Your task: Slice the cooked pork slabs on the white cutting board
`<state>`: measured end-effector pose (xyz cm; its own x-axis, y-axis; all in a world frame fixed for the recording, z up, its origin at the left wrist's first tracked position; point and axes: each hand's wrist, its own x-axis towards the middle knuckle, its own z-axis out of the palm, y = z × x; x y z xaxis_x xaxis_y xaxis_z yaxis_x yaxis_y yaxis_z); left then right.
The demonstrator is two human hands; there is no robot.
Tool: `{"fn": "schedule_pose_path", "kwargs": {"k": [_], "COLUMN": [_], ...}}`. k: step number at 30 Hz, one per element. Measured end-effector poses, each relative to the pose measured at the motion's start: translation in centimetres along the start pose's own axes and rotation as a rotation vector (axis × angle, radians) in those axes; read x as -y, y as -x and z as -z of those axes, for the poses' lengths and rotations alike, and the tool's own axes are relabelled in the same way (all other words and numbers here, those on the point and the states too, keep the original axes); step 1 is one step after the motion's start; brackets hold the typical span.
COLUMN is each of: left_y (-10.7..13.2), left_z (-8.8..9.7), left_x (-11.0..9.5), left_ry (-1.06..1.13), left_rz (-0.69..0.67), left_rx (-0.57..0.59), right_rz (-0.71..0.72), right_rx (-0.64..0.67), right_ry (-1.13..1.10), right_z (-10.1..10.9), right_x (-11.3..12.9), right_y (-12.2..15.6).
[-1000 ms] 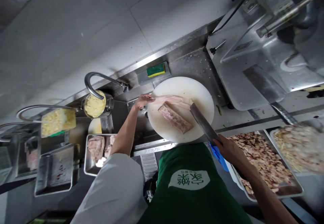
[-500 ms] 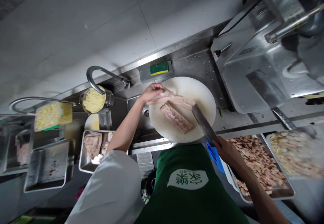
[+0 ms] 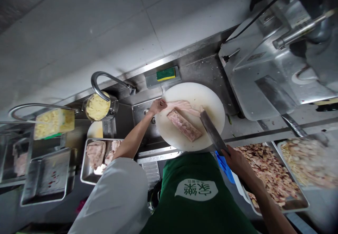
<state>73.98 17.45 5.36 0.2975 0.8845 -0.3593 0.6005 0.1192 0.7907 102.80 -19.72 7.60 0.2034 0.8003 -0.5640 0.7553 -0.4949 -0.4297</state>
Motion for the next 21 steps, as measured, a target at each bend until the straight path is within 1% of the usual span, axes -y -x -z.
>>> {"fn": "schedule_pose_path", "kwargs": {"k": [3,4,6,7,8,9,10,12,13,15,16,17,18,20,21], "left_y": [-0.3,-0.3,-0.1,0.0,0.2,0.4,0.6,1.2,1.4,2.0,2.2,2.4,2.6,2.9,3.0], "left_z": [0.3,0.4,0.3,-0.2,-0.9,-2.1,-3.6,-7.6,-9.7,-13.4,-14.8,-15.7,-16.3,-16.4,-16.2], "left_x": [0.6,0.3,-0.6,-1.4,-2.3,-3.3,-4.4,-6.4,-7.3,-8.6,-8.9,-9.1,-9.2,-9.4,-9.5], "left_ry": [-0.325,-0.419,-0.528,-0.566,-0.582,-0.574,-0.54,-0.493,-0.49,-0.502,-0.527,-0.559,-0.591,-0.595,-0.544], "left_rz": [-0.038,-0.054,-0.105,-0.159,-0.234,-0.323,-0.411,-0.546,-0.572,-0.595,-0.601,-0.61,-0.617,-0.601,-0.576], "left_rx": [0.056,0.038,-0.066,-0.11,-0.121,-0.078,0.02,0.303,0.395,0.497,0.516,0.53,0.546,0.597,0.633], "right_rz": [-0.002,-0.01,-0.047,-0.078,-0.117,-0.167,-0.223,-0.34,-0.393,-0.454,-0.46,-0.457,-0.449,-0.435,-0.434], "right_rx": [-0.016,-0.019,-0.036,-0.061,-0.097,-0.139,-0.177,-0.216,-0.225,-0.237,-0.246,-0.258,-0.269,-0.278,-0.281], "right_ry": [-0.011,-0.014,-0.033,-0.047,-0.063,-0.08,-0.101,-0.153,-0.182,-0.239,-0.263,-0.282,-0.298,-0.311,-0.306], "right_z": [0.3,0.4,0.6,0.7,0.8,0.9,1.0,1.2,1.2,1.2,1.1,0.9,0.7,0.1,-0.2], "right_x": [0.1,0.0,-0.5,-0.9,-1.4,-1.9,-2.5,-3.6,-4.0,-4.7,-4.8,-4.9,-5.0,-4.9,-4.8], "right_y": [0.3,0.6,1.6,2.3,3.0,3.6,4.1,4.8,4.9,5.0,5.0,5.0,5.1,5.2,5.2]}}
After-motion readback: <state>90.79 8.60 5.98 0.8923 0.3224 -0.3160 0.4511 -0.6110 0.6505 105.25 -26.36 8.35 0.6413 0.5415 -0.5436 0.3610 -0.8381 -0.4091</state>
